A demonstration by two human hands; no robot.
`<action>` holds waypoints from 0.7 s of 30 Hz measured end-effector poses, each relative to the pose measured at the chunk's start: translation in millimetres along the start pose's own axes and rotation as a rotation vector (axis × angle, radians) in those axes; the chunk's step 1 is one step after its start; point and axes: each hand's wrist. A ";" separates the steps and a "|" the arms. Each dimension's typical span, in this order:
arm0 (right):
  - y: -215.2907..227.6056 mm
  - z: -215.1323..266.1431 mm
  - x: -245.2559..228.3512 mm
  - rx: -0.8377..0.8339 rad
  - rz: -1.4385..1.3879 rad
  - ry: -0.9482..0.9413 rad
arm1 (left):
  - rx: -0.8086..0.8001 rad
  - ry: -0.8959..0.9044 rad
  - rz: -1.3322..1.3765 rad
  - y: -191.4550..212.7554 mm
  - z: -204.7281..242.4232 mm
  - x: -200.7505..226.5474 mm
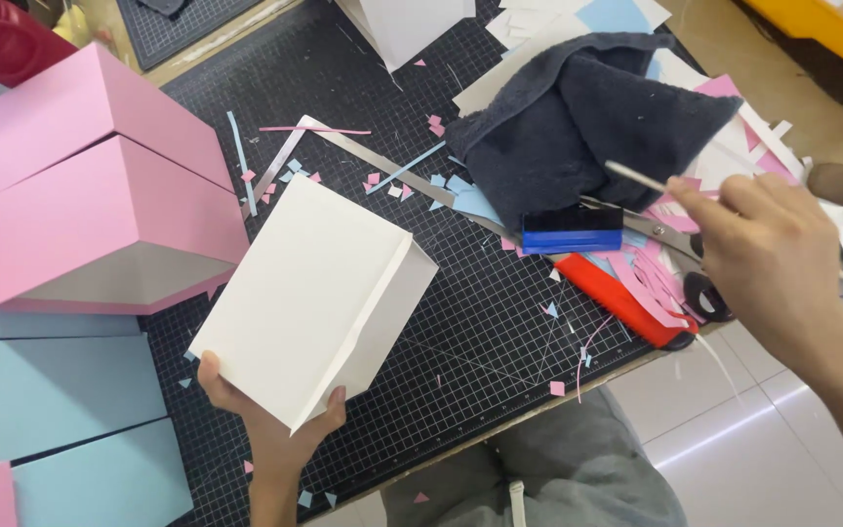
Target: Finishing a white cardboard box by scraping edges and trimming excess material with scissors
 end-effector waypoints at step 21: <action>39.5 61.4 -53.0 -0.527 -1.097 -0.739 | -0.399 -0.190 -0.634 11.5 -146.8 48.6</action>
Point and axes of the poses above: each hand's wrist, its own z-axis away from the middle knuckle, its own y-axis out of the back of the hand, x = y × z, and after that the axes turned 6 degrees about -x, right-handed
